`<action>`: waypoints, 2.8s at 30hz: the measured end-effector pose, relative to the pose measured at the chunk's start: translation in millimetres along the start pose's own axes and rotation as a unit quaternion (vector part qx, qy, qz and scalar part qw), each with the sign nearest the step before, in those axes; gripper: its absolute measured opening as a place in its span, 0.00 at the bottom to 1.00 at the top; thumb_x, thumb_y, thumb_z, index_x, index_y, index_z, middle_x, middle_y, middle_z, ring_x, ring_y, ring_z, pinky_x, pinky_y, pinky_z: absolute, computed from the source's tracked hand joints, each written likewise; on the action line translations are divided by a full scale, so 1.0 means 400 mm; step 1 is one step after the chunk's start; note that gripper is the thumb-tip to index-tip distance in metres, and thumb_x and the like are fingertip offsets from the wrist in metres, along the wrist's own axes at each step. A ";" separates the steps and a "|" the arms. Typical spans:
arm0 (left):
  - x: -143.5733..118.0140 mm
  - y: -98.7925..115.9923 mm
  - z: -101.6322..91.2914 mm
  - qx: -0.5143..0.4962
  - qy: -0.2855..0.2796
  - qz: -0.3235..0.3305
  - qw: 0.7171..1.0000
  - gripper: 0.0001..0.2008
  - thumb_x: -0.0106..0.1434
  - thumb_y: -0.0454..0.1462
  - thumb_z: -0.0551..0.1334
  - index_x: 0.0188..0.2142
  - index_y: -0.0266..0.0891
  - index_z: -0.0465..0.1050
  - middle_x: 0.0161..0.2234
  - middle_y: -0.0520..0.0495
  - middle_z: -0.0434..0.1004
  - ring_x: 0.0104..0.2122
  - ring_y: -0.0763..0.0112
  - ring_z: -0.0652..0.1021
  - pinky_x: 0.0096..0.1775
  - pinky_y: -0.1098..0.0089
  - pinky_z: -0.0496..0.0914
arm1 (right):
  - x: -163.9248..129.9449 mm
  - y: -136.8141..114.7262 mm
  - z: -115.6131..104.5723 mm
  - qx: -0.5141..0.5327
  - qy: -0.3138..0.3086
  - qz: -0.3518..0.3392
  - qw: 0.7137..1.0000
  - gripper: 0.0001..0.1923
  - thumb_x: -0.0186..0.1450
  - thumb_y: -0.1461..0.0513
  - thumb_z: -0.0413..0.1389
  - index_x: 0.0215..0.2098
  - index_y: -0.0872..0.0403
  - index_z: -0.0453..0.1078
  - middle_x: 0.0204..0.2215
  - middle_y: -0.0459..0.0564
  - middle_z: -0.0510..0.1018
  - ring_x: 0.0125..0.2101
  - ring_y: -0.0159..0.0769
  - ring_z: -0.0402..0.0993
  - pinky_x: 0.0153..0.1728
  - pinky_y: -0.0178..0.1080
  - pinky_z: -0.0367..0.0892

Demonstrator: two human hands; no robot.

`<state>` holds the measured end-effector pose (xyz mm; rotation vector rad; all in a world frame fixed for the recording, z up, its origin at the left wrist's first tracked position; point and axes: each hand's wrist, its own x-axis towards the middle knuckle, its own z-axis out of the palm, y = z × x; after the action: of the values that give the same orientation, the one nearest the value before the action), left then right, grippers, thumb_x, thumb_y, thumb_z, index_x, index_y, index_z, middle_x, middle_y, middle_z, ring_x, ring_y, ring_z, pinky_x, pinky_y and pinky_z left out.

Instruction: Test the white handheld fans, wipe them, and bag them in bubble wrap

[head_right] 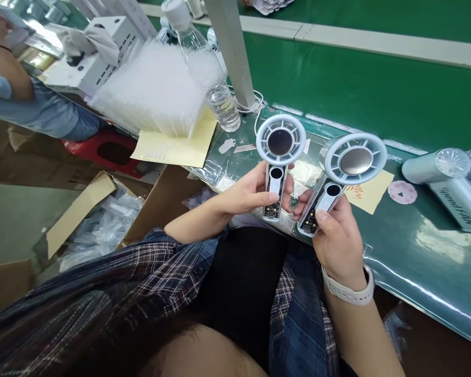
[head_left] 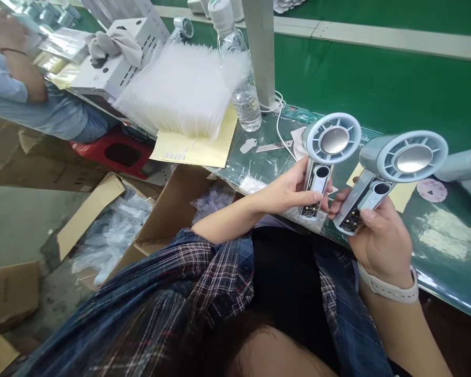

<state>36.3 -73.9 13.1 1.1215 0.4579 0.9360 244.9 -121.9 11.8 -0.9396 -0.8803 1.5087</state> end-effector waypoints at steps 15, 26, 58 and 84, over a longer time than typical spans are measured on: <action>0.021 -0.053 -0.014 -0.013 0.096 0.004 0.995 0.31 0.63 0.55 0.74 0.49 0.44 0.58 0.39 0.55 0.72 0.30 0.72 0.79 0.38 0.60 0.80 | 0.007 0.006 0.021 -0.030 0.066 0.009 0.997 0.19 0.59 0.49 0.70 0.43 0.50 0.77 0.32 0.48 0.82 0.26 0.38 0.77 0.24 0.38 0.75; 0.028 -0.028 -0.041 0.028 0.058 0.032 0.997 0.30 0.65 0.54 0.74 0.50 0.44 0.59 0.40 0.53 0.74 0.35 0.68 0.82 0.47 0.56 0.82 | 0.025 -0.001 0.021 -0.045 0.045 0.008 0.998 0.19 0.59 0.49 0.71 0.43 0.50 0.77 0.34 0.48 0.82 0.29 0.37 0.77 0.27 0.38 0.75; 0.015 -0.053 -0.053 0.064 0.068 -0.005 0.996 0.36 0.62 0.54 0.77 0.52 0.45 0.55 0.44 0.52 0.73 0.38 0.66 0.84 0.47 0.56 0.80 | 0.008 -0.001 0.019 -0.015 0.075 0.007 0.997 0.18 0.63 0.51 0.66 0.45 0.53 0.77 0.35 0.52 0.81 0.28 0.39 0.76 0.25 0.41 0.75; 0.000 -0.041 0.000 0.062 0.141 -0.057 0.986 0.38 0.64 0.66 0.70 0.56 0.47 0.59 0.42 0.47 0.82 0.35 0.62 0.84 0.41 0.59 0.79 | 0.017 0.025 0.006 0.012 0.052 0.011 0.999 0.22 0.70 0.40 0.65 0.48 0.46 0.84 0.43 0.51 0.87 0.41 0.46 0.86 0.40 0.50 0.86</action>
<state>42.7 -75.9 -1.8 1.0659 0.8126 0.9792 238.2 -116.4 2.9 -1.0042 -0.7770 1.4732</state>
